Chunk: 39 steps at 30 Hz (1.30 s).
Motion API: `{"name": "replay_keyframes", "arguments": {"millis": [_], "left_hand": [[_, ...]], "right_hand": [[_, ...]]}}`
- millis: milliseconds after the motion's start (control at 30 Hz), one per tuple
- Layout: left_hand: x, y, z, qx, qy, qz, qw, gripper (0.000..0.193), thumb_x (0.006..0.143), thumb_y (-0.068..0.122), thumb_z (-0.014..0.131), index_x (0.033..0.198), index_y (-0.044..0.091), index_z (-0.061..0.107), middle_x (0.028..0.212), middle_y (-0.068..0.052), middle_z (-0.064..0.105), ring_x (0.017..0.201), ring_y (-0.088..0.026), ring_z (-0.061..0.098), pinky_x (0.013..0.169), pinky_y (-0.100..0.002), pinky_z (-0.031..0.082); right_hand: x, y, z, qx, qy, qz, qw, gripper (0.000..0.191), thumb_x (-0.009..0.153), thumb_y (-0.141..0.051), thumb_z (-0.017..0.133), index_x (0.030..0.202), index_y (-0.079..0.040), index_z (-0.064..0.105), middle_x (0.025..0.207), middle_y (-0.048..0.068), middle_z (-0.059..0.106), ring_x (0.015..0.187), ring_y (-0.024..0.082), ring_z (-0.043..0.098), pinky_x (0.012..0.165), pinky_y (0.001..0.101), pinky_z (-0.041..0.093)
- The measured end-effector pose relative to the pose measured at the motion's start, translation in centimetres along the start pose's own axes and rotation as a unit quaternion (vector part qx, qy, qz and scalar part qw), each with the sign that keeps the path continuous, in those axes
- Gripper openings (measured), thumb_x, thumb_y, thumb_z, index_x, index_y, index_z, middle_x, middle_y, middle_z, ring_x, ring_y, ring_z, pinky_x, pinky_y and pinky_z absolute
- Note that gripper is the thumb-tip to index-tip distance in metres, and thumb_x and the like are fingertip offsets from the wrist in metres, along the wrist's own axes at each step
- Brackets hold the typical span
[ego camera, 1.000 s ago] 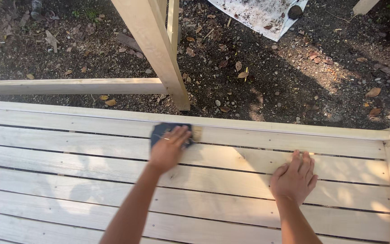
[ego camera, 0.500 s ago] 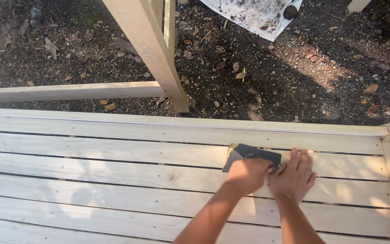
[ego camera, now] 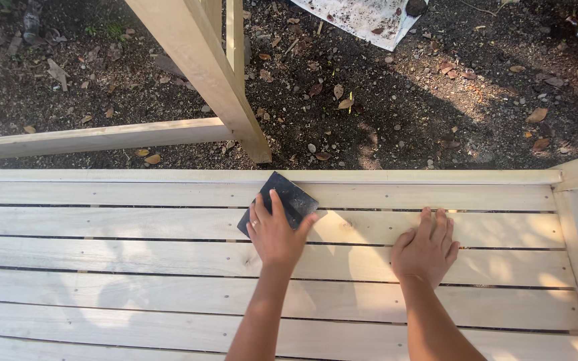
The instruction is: The person sands the slatted wooden surface of a large furniture frame by hand, rubbing a sanding block back and forth across the planks. They work across different sections of the slatted top, steadying the frame with the free hand while sanding each area.
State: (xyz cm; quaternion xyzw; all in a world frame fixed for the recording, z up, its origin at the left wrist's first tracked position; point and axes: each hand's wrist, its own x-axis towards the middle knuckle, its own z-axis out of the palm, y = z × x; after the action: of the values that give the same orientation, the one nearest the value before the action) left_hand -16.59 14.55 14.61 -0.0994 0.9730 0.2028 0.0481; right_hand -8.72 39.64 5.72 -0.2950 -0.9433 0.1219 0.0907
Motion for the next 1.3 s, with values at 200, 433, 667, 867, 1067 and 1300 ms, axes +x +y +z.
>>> {"name": "replay_keyframes", "arguments": {"millis": [200, 433, 667, 867, 1067, 1300], "left_hand": [[1.0, -2.2, 3.3, 0.046, -0.016, -0.042, 0.998, 0.12, 0.071, 0.069, 0.079, 0.158, 0.007, 0.022, 0.162, -0.022, 0.018, 0.152, -0.044, 0.014, 0.11, -0.075, 0.022], [3.4, -8.0, 4.4, 0.054, 0.07, 0.101, 0.991, 0.087, 0.077, 0.008, 0.072, 0.158, 0.008, 0.041, 0.152, -0.015, 0.053, 0.137, -0.041, 0.052, 0.108, -0.047, 0.05], [3.5, -14.2, 0.7, 0.158, 0.058, 0.062, 0.984, 0.072, 0.084, 0.004, 0.072, 0.149, 0.029, 0.056, 0.159, -0.001, 0.049, 0.14, -0.033, 0.049, 0.108, -0.051, 0.046], [4.2, -8.4, 4.6, 0.09, -0.043, 0.134, 0.986, 0.084, 0.071, 0.021, 0.082, 0.149, 0.019, 0.052, 0.163, -0.006, 0.039, 0.148, -0.033, 0.033, 0.115, -0.062, 0.028], [-0.3, 6.7, 14.2, 0.025, 0.009, 0.374, 0.927, 0.053, 0.083, 0.012, 0.063, 0.137, 0.011, 0.063, 0.153, -0.009, 0.052, 0.142, -0.035, 0.046, 0.113, -0.064, 0.032], [7.8, -10.3, 6.4, 0.058, -0.048, 0.359, 0.93, 0.071, 0.071, 0.0, 0.063, 0.139, 0.02, 0.059, 0.154, 0.001, 0.049, 0.144, -0.024, 0.043, 0.115, -0.053, 0.034]], "right_hand": [[0.1, -0.1, -0.2, 0.0, -0.007, 0.0, 1.0, 0.06, 0.096, -0.028, 0.043, 0.154, -0.016, 0.044, 0.166, 0.01, 0.031, 0.156, 0.03, 0.024, 0.121, 0.0597, 0.017], [0.0, -0.2, -0.4, 0.001, -0.007, 0.0, 1.0, 0.06, 0.096, -0.028, 0.042, 0.155, -0.017, 0.042, 0.166, 0.01, 0.031, 0.155, 0.03, 0.024, 0.121, 0.0597, 0.017], [0.2, -0.3, -0.6, 0.0, -0.014, 0.002, 1.0, 0.061, 0.096, -0.028, 0.043, 0.155, -0.017, 0.042, 0.166, 0.01, 0.031, 0.156, 0.03, 0.023, 0.121, 0.0596, 0.017], [0.2, -0.2, -0.4, -0.003, -0.016, -0.002, 1.0, 0.061, 0.096, -0.027, 0.043, 0.155, -0.015, 0.042, 0.166, 0.011, 0.031, 0.156, 0.031, 0.022, 0.121, 0.06, 0.016], [0.1, -0.2, -0.6, 0.006, -0.01, 0.0, 1.0, 0.061, 0.095, -0.028, 0.044, 0.154, -0.016, 0.043, 0.166, 0.011, 0.031, 0.156, 0.029, 0.021, 0.121, 0.0593, 0.015], [0.4, 0.0, -0.1, -0.001, -0.01, -0.005, 1.0, 0.06, 0.096, -0.027, 0.043, 0.155, -0.016, 0.043, 0.166, 0.011, 0.031, 0.156, 0.031, 0.022, 0.121, 0.0593, 0.015]]}}
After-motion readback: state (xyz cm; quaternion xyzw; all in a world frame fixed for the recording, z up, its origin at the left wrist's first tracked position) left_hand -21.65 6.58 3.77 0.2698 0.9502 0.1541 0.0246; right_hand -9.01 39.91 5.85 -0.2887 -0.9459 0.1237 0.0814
